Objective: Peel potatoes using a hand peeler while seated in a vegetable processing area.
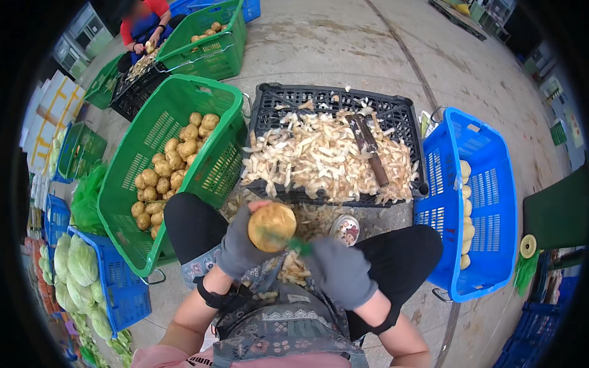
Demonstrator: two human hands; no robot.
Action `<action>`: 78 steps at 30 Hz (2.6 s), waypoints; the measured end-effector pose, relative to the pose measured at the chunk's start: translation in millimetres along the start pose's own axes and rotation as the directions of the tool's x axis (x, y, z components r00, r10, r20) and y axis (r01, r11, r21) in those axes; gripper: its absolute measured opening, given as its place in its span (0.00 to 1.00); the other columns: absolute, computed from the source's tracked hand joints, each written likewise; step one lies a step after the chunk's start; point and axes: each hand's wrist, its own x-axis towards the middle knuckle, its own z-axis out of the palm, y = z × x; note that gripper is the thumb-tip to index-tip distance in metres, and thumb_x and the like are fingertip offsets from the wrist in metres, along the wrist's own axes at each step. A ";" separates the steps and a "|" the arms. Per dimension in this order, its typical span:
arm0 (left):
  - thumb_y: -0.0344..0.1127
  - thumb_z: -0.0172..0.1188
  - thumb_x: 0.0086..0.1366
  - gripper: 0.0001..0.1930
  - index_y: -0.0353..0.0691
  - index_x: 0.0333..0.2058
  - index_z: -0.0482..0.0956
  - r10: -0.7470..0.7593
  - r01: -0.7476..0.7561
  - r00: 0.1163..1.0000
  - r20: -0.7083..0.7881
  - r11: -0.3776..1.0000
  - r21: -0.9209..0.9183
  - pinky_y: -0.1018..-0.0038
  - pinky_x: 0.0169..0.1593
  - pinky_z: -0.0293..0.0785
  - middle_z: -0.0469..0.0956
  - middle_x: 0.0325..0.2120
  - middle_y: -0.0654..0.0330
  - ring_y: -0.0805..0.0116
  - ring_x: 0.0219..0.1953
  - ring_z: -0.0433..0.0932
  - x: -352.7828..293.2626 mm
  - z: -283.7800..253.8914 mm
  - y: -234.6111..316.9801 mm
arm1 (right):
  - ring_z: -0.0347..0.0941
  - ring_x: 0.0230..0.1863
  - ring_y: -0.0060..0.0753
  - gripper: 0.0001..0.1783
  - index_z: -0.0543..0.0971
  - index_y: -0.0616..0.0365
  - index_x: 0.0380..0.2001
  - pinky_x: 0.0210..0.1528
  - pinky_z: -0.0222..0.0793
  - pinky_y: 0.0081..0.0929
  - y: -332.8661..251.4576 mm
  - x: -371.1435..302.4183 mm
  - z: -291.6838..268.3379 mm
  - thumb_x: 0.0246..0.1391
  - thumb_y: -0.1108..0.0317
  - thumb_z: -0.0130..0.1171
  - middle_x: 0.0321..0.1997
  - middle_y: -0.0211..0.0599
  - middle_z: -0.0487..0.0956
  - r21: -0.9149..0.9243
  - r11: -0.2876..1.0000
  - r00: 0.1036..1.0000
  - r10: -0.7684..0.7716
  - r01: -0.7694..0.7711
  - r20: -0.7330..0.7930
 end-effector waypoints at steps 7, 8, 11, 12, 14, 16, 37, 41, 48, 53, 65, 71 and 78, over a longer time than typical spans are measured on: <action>0.27 0.73 0.39 0.38 0.37 0.50 0.61 -0.076 0.075 0.997 0.006 0.963 -0.260 0.75 0.49 0.69 0.71 0.43 0.57 0.70 0.46 0.72 -2.0 1.7 -6.4 | 0.72 0.28 0.52 0.09 0.71 0.59 0.36 0.27 0.67 0.39 -1.4 7.8 10.4 0.51 0.67 0.54 0.29 0.48 0.73 0.145 0.983 0.994 0.109 -0.111 0.016; 0.27 0.73 0.39 0.38 0.37 0.50 0.61 -0.076 0.076 0.997 0.010 0.963 -0.260 0.75 0.49 0.69 0.71 0.43 0.57 0.70 0.46 0.72 -4.0 1.6 -4.9 | 0.72 0.28 0.52 0.09 0.71 0.59 0.36 0.27 0.67 0.39 9.7 6.6 12.8 0.51 0.67 0.54 0.29 0.48 0.73 0.146 0.983 0.994 0.112 -0.113 0.013; 0.28 0.73 0.40 0.37 0.37 0.49 0.61 -0.169 0.157 0.985 -0.020 0.951 -0.267 0.76 0.49 0.69 0.71 0.43 0.59 0.72 0.46 0.71 -0.7 4.4 -6.3 | 0.73 0.30 0.52 0.10 0.72 0.58 0.35 0.28 0.68 0.39 9.1 11.4 3.2 0.50 0.67 0.55 0.31 0.49 0.74 0.139 0.955 0.963 0.269 -0.262 -0.032; 0.28 0.73 0.40 0.37 0.37 0.49 0.61 -0.172 0.162 0.985 -0.017 0.951 -0.264 0.76 0.49 0.69 0.71 0.43 0.59 0.72 0.46 0.71 -1.9 4.8 -4.3 | 0.73 0.30 0.52 0.10 0.72 0.57 0.36 0.27 0.67 0.39 -2.0 10.5 4.0 0.50 0.67 0.55 0.30 0.50 0.75 0.143 0.988 0.995 0.062 -0.051 -0.076; 0.28 0.73 0.40 0.37 0.37 0.49 0.61 -0.254 0.240 0.967 0.011 0.896 -0.373 0.76 0.49 0.69 0.70 0.43 0.59 0.72 0.46 0.70 -3.7 4.4 0.3 | 0.73 0.30 0.52 0.11 0.71 0.57 0.36 0.27 0.67 0.39 0.4 6.8 16.3 0.52 0.65 0.55 0.29 0.51 0.75 0.133 0.975 0.983 0.174 -0.180 0.060; 0.28 0.73 0.40 0.37 0.37 0.49 0.61 -0.249 0.226 0.968 -0.018 0.906 -0.358 0.76 0.49 0.69 0.69 0.44 0.58 0.72 0.47 0.70 -6.6 6.8 -2.6 | 0.72 0.30 0.53 0.10 0.71 0.58 0.36 0.29 0.68 0.38 33.5 17.8 19.1 0.54 0.64 0.53 0.30 0.51 0.75 0.136 0.913 0.920 0.390 -0.383 -0.027; 0.26 0.68 0.43 0.46 0.37 0.60 0.51 -0.384 0.487 0.870 0.309 0.569 -0.662 0.73 0.54 0.64 0.64 0.52 0.57 0.70 0.52 0.66 -8.4 2.5 5.9 | 0.75 0.32 0.39 0.22 0.70 0.62 0.44 0.32 0.69 0.28 14.4 4.8 18.7 0.44 0.68 0.61 0.34 0.40 0.75 0.427 0.902 0.981 0.138 -0.066 -0.139; 0.26 0.71 0.39 0.44 0.36 0.56 0.55 -0.327 0.360 0.933 0.153 0.815 -0.455 0.75 0.52 0.65 0.65 0.49 0.58 0.72 0.51 0.66 -10.1 10.5 -4.7 | 0.72 0.27 0.47 0.13 0.72 0.58 0.37 0.26 0.69 0.36 3.6 8.0 11.7 0.46 0.69 0.56 0.28 0.42 0.72 0.052 0.995 0.996 -0.086 0.085 0.015; 0.28 0.70 0.40 0.44 0.39 0.56 0.56 -0.215 0.250 0.967 0.137 0.905 -0.343 0.74 0.52 0.64 0.66 0.49 0.59 0.73 0.50 0.65 -14.6 6.8 0.3 | 0.74 0.27 0.48 0.10 0.74 0.55 0.36 0.27 0.69 0.36 13.8 12.6 1.1 0.49 0.66 0.57 0.27 0.42 0.75 -0.001 0.999 0.995 -0.053 0.054 -0.080; 0.28 0.72 0.38 0.47 0.37 0.56 0.55 -0.191 0.313 0.939 0.287 0.822 -0.476 0.73 0.54 0.63 0.65 0.49 0.59 0.71 0.52 0.65 -16.3 -0.3 1.5 | 0.73 0.27 0.49 0.10 0.73 0.56 0.32 0.26 0.68 0.37 42.4 25.8 -6.0 0.50 0.63 0.56 0.24 0.44 0.74 0.081 0.946 0.949 0.317 -0.315 -0.003; 0.27 0.73 0.39 0.50 0.36 0.58 0.50 -0.109 0.213 0.955 0.275 0.898 -0.384 0.73 0.56 0.61 0.63 0.52 0.58 0.70 0.54 0.63 -5.3 7.2 -5.8 | 0.71 0.30 0.47 0.07 0.73 0.62 0.33 0.24 0.65 0.35 17.1 8.3 14.0 0.48 0.77 0.52 0.35 0.47 0.70 -0.049 0.979 0.965 -0.202 0.197 -0.168; 0.23 0.71 0.41 0.48 0.35 0.59 0.50 -0.237 0.382 0.914 0.329 0.777 -0.501 0.73 0.56 0.61 0.64 0.51 0.58 0.71 0.54 0.64 -2.7 12.3 -10.6 | 0.72 0.22 0.47 0.09 0.73 0.59 0.33 0.23 0.67 0.33 9.1 0.4 2.4 0.47 0.71 0.56 0.24 0.41 0.72 0.047 0.999 1.000 -0.013 0.012 0.006; 0.27 0.69 0.40 0.42 0.37 0.55 0.57 -0.235 0.298 0.948 0.213 0.893 -0.338 0.76 0.52 0.63 0.66 0.47 0.59 0.72 0.49 0.65 -4.3 11.6 -2.3 | 0.73 0.25 0.48 0.12 0.74 0.55 0.35 0.24 0.69 0.36 34.2 5.9 6.6 0.46 0.64 0.59 0.26 0.44 0.75 -0.101 0.950 0.953 0.288 -0.296 -0.090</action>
